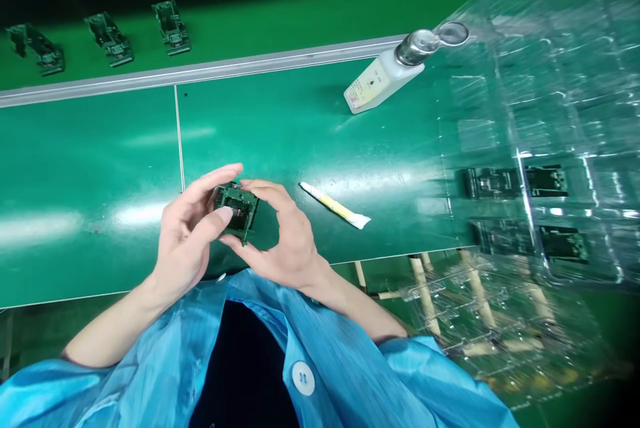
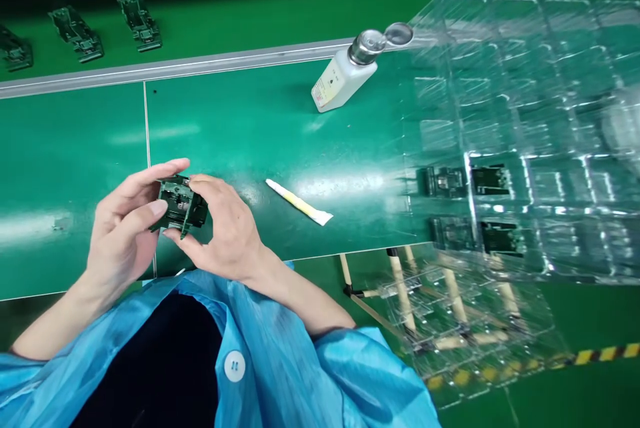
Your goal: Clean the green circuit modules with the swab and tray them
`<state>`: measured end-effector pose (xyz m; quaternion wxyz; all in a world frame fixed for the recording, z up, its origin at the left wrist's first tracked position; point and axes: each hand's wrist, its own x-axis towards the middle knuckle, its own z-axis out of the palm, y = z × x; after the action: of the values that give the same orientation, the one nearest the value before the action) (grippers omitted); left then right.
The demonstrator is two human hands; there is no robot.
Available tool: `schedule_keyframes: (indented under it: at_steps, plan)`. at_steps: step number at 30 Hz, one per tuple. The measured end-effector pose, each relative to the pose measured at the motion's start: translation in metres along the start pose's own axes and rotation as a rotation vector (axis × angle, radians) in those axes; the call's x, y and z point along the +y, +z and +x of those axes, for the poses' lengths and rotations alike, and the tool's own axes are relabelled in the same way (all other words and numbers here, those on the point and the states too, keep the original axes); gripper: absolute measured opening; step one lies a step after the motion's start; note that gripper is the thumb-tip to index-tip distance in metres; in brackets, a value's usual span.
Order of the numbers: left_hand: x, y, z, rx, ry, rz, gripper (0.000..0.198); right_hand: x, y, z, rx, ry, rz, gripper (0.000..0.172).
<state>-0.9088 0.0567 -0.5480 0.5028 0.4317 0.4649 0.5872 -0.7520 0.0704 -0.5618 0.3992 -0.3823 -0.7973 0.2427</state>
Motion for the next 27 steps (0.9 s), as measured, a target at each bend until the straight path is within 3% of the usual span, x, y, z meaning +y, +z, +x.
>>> schedule_keyframes:
  at_steps: [5,9,13,15,17,19,21,23,25,27]
  plan:
    - [-0.004,0.008,0.001,0.094,-0.040,-0.055,0.010,-0.002,0.001,-0.005,0.004,0.005,-0.041,0.064]
    - [-0.005,0.008,-0.003,0.101,-0.019,-0.072,0.005,-0.001,0.005,-0.007,0.020,-0.052,-0.059,0.062]
    - [-0.005,0.005,-0.009,0.071,0.029,0.065,0.008,0.002,0.004,-0.006,-0.010,-0.113,-0.053,0.062]
    - [-0.007,-0.005,-0.011,0.085,0.172,0.206,0.012,0.007,-0.001,-0.006,-0.061,-0.125,-0.038,0.061]
    - [-0.013,-0.023,-0.015,0.191,0.388,0.368,0.019,0.015,-0.008,-0.007,-0.097,-0.092,-0.080,0.060]
    - [-0.025,-0.045,-0.021,0.316,0.475,0.472,0.027,0.025,-0.015,-0.011,-0.127,-0.015,-0.184,0.059]
    - [-0.041,-0.063,-0.030,0.342,0.326,0.479,0.036,0.033,-0.016,-0.014,-0.204,0.073,-0.281,0.058]
    - [-0.060,-0.072,-0.038,0.262,0.114,0.441,0.045,0.035,-0.010,-0.013,-0.310,0.134,-0.328,0.061]
    - [-0.077,-0.070,-0.045,0.172,0.012,0.432,0.054,0.032,0.002,-0.006,-0.404,0.138,-0.349,0.066]
    - [-0.090,-0.063,-0.048,0.125,0.000,0.458,0.063,0.026,0.015,0.006,-0.484,0.075,-0.398,0.070]
